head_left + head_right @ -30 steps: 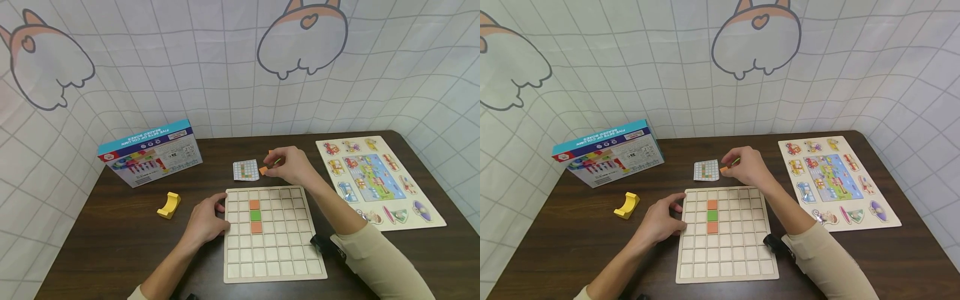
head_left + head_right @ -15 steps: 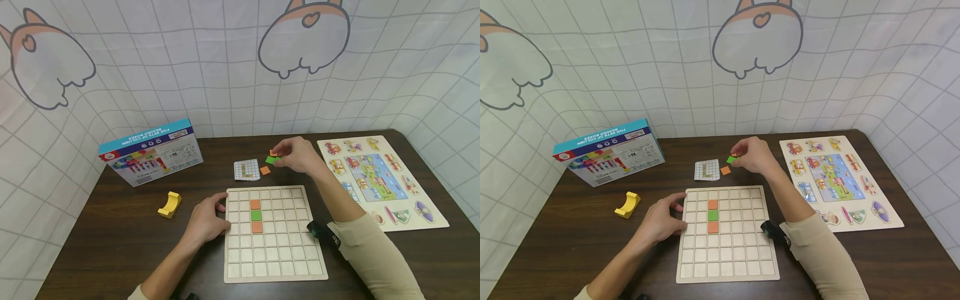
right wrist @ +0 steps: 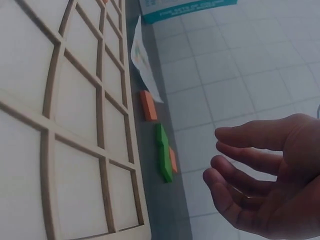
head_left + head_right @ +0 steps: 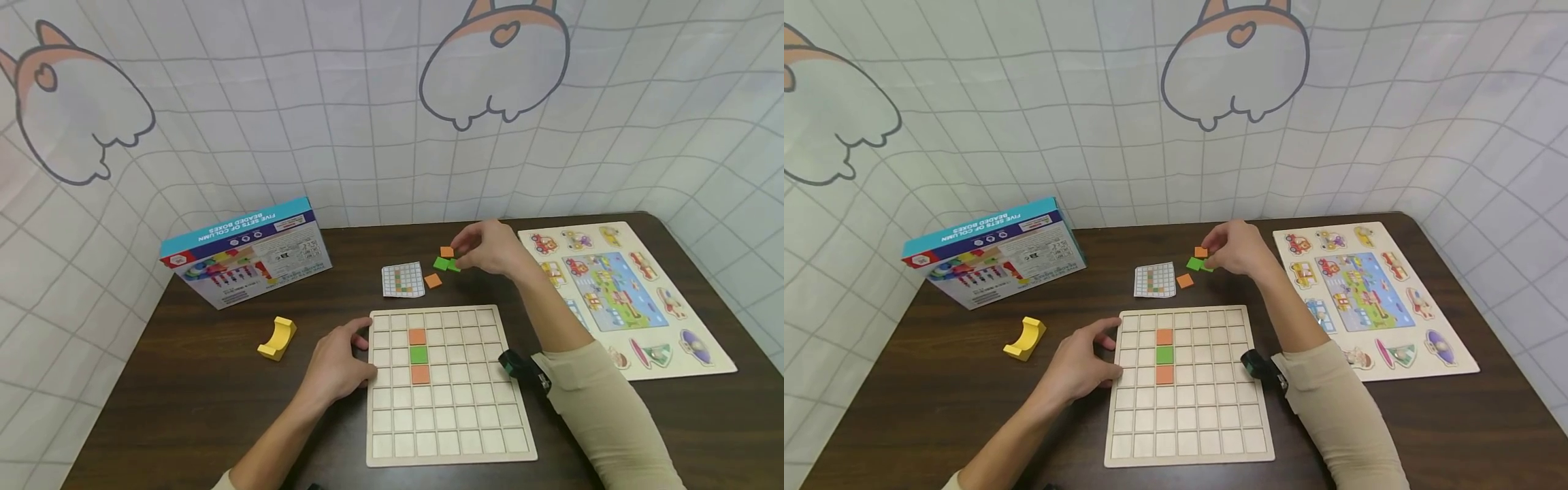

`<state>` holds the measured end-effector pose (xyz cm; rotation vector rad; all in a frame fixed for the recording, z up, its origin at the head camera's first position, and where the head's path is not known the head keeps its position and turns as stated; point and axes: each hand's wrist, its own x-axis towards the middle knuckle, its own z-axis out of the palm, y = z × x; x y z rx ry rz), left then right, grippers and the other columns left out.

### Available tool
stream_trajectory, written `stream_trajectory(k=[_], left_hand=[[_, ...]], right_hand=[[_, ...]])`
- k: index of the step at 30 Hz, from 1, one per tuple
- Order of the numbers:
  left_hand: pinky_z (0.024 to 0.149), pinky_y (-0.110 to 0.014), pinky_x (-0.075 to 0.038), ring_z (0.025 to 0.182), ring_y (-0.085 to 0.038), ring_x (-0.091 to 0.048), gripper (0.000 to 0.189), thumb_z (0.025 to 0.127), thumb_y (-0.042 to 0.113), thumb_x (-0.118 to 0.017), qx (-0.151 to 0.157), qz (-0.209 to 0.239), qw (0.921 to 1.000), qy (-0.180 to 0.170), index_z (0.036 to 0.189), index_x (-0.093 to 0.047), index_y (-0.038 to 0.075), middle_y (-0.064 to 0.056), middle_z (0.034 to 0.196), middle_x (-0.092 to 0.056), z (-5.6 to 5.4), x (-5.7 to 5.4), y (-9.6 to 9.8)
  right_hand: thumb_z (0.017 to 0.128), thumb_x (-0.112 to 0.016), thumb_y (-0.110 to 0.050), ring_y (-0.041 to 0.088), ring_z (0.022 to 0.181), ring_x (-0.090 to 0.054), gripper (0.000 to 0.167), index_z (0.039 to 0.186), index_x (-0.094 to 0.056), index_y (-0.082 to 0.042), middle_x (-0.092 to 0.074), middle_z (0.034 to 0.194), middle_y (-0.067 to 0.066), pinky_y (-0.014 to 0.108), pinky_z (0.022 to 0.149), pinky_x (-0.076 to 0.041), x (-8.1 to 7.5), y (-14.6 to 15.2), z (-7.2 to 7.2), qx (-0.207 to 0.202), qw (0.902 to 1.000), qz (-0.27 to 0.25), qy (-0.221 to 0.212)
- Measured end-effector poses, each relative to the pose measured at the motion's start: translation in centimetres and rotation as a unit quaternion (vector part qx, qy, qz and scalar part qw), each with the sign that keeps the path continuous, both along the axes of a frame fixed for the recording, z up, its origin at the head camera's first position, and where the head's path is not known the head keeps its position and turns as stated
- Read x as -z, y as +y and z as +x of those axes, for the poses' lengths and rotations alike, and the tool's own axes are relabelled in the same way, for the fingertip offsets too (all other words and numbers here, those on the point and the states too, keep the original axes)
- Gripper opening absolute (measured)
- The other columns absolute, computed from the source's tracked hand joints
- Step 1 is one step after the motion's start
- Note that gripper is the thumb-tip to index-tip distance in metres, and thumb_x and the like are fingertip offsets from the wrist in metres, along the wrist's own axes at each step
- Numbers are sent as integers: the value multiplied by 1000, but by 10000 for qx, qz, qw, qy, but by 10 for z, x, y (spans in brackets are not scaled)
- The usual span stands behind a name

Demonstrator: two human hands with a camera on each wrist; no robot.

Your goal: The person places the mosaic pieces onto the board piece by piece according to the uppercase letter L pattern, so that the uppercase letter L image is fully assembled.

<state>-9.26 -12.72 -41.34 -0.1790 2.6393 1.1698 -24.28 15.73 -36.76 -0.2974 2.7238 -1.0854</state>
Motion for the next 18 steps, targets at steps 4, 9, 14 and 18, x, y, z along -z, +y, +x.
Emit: stream_trajectory(k=[4,9,14,18], left_hand=[[52,-30,-50,74,-21,-57,79,70,-2,-81,5,-25,10000,3,144,-61,14,-6,102,-63,1,0,0],[51,-31,-49,74,-21,-56,78,70,-2,-81,25,-38,10000,-13,144,-60,13,-7,102,-62,2,0,-1],[51,-31,-49,74,-21,-56,78,71,-1,-82,52,-43,10000,12,144,-60,12,-7,102,-62,2,-1,0],[51,-31,-49,73,-21,-56,78,71,-1,-83,56,-50,10000,4,145,-60,12,-7,103,-62,1,-2,1]], right_hand=[[83,-83,-9,29,103,-61,34,116,-76,-4,-71,107,12,38,83,-50,7,1,-5,21,10000,-13,-84],[82,-83,-9,28,102,-62,34,115,-76,-4,-71,104,10,36,83,-51,15,1,-12,15,9999,-39,-140],[81,-83,-8,28,100,-62,34,114,-77,-4,-72,102,9,35,81,-50,19,2,-16,24,9997,-78,-223],[82,-83,-7,27,97,-61,32,113,-77,-3,-71,99,8,34,78,-51,20,3,-18,89,9993,-87,-350]])
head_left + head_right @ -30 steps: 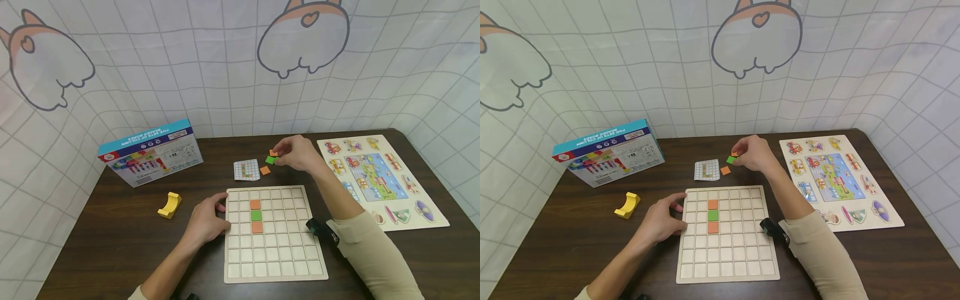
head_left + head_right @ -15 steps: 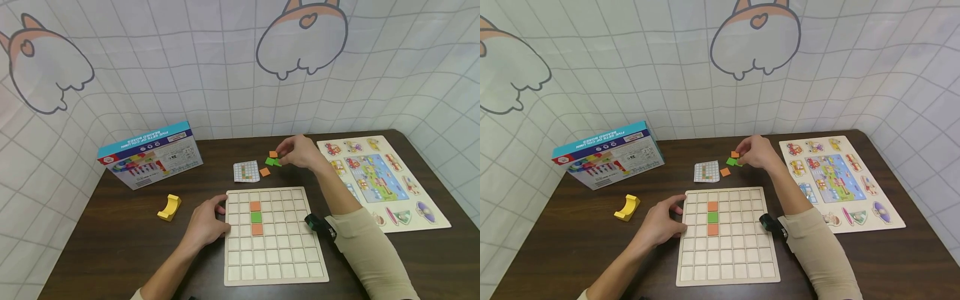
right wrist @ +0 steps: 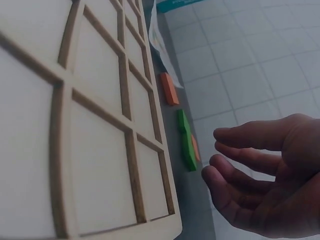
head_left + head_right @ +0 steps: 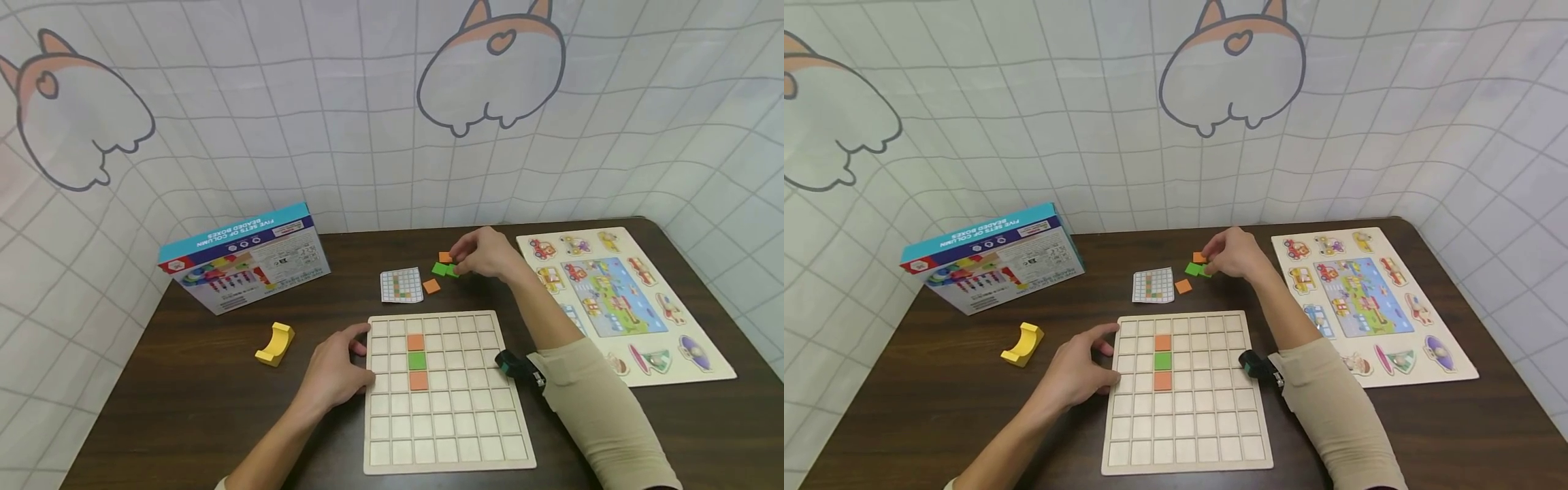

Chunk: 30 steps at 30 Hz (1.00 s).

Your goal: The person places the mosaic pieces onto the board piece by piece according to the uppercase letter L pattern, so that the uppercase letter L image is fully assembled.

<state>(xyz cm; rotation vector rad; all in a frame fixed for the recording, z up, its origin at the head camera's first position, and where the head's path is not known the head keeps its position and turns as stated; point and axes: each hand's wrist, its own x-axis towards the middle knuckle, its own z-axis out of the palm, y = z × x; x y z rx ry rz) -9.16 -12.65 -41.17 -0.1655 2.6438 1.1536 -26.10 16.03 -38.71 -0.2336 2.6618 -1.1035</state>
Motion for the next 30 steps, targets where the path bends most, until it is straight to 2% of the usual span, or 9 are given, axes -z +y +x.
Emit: stream_trajectory(k=[10,14,18,25,30], left_hand=[[51,-31,-49,69,-20,-57,78,72,-1,-83,13,13,10000,10,145,-60,13,-7,103,-62,0,0,-1],[51,-31,-50,65,-19,-57,78,72,-1,-83,28,55,10000,0,145,-60,13,-7,103,-63,0,1,-1],[51,-31,-49,67,-20,-57,78,71,-1,-83,17,42,10000,13,145,-60,13,-7,102,-62,0,0,0],[51,-31,-48,69,-20,-57,78,71,-1,-82,24,16,10000,28,145,-60,13,-7,102,-62,0,0,0],[51,-30,-48,69,-20,-57,78,71,-1,-83,20,0,10000,28,145,-60,13,-7,102,-62,0,0,0]], right_hand=[[83,-82,-4,21,84,-62,29,111,-76,-1,-69,96,9,27,70,-53,6,-1,-5,28,9996,-110,-243],[83,-82,-4,20,83,-62,29,111,-76,-1,-69,97,10,27,69,-53,8,-1,-5,32,9996,-24,-268],[82,-84,-5,22,86,-60,28,109,-77,-2,-69,96,9,28,70,-51,10,-2,-6,27,9997,134,-192],[80,-87,-8,26,90,-57,28,105,-77,-5,-66,94,8,36,80,-47,12,-3,-8,8,9987,499,-63],[79,-88,-8,26,90,-56,27,104,-77,-5,-65,93,7,37,80,-46,13,-5,-8,-33,9985,552,-14]])
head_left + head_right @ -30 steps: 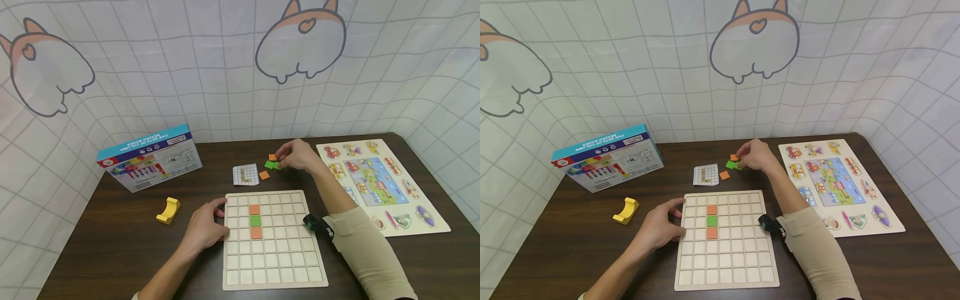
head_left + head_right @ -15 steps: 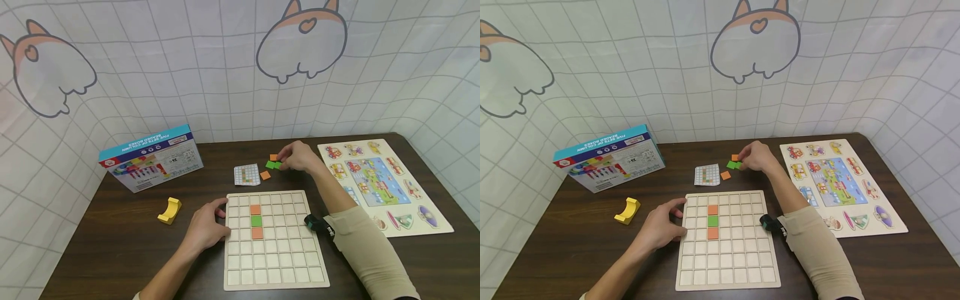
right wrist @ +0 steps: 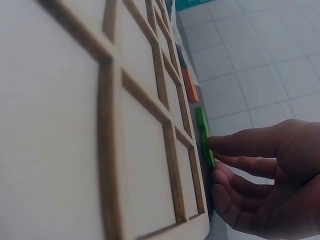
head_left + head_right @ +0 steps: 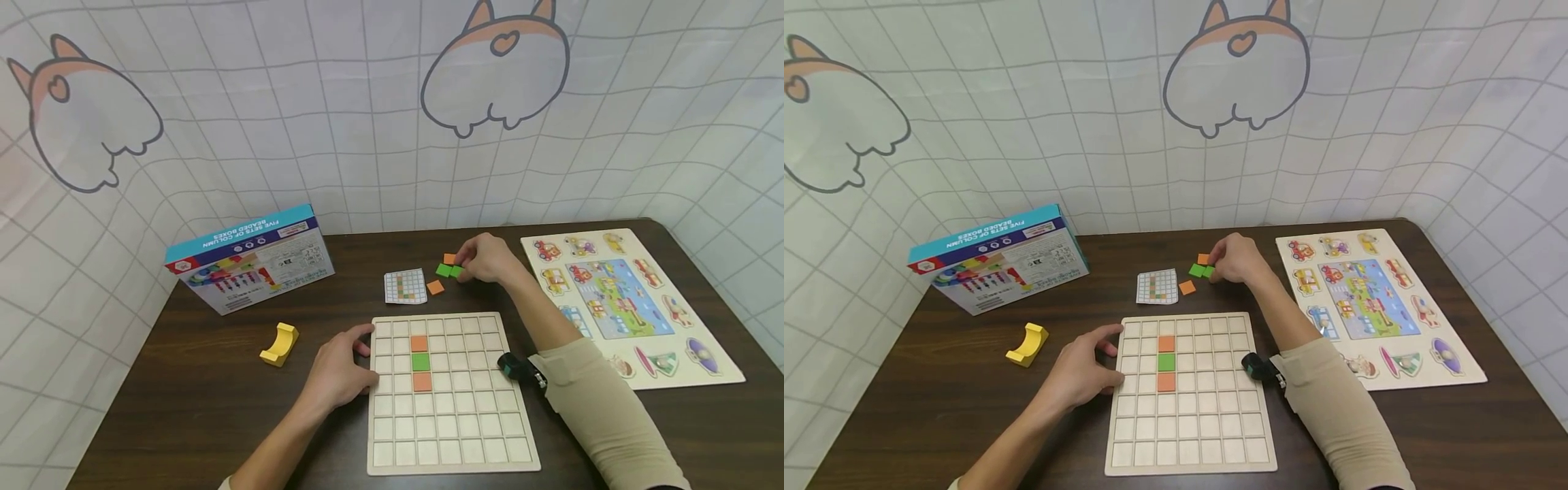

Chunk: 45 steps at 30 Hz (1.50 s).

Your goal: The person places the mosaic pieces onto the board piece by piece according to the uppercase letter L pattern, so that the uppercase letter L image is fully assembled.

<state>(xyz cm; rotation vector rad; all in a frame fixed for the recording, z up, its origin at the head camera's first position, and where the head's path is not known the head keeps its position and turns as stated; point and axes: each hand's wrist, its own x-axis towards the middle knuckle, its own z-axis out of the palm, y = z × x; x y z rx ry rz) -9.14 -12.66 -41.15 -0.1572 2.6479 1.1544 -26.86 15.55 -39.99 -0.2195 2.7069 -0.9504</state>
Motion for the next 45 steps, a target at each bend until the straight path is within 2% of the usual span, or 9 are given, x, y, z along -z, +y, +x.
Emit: stream_trajectory(k=[15,22,30,37,45], left_hand=[[51,-30,-49,71,-20,-57,80,70,-2,-83,16,35,10000,-3,145,-60,12,-7,102,-62,0,0,0],[50,-30,-48,68,-20,-56,80,70,-3,-83,12,49,10000,-20,145,-60,12,-7,102,-62,0,1,0],[51,-31,-49,65,-19,-57,79,71,-2,-84,16,70,10000,-24,145,-59,12,-8,103,-62,0,1,0],[51,-31,-49,67,-20,-57,80,71,-2,-84,24,71,10000,-25,146,-59,12,-8,103,-61,0,1,-1],[51,-31,-49,65,-19,-58,80,72,-2,-84,31,66,10000,-42,146,-58,12,-8,103,-61,0,0,0]], right_hand=[[75,-86,0,25,87,-57,27,99,-75,-6,-66,88,6,36,78,-48,8,-2,-2,-62,9996,-6,292],[77,-84,0,26,87,-57,26,101,-76,-7,-66,89,6,37,77,-48,4,-2,2,-117,9993,-22,367],[81,-80,-2,26,90,-57,27,107,-78,-8,-68,92,7,34,73,-47,-1,-1,4,-184,9995,-39,266],[84,-77,-4,25,87,-56,21,104,-79,-7,-67,91,7,31,69,-47,-4,0,5,-238,9995,-60,212],[84,-77,-8,24,85,-55,19,103,-77,-7,-66,90,7,33,71,-43,-5,1,6,-369,9990,65,237]])
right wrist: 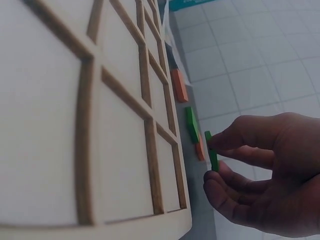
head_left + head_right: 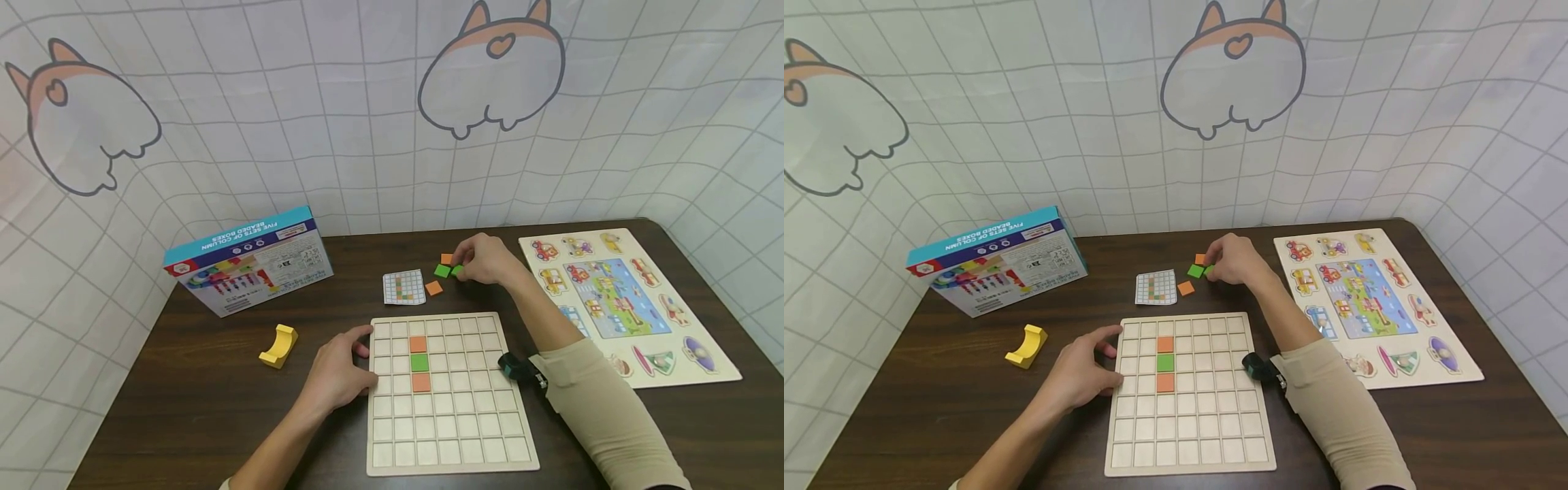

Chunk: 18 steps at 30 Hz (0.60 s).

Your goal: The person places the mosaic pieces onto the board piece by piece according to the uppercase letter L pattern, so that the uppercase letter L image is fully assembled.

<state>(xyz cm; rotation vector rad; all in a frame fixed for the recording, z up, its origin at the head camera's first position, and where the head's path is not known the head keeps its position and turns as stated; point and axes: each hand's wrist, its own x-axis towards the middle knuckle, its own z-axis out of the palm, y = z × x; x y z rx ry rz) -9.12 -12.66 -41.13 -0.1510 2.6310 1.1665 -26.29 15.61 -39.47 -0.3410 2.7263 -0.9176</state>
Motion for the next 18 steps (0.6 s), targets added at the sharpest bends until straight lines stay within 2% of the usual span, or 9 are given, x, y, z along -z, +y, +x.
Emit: stream_trajectory(k=[18], left_hand=[[50,-30,-49,62,-19,-58,78,72,-2,-83,-24,-54,10000,20,145,-60,12,-8,102,-62,0,0,0]], right_hand=[[83,-76,-7,25,85,-55,18,101,-75,-5,-66,89,6,35,73,-44,-3,0,5,-84,9999,84,79]])
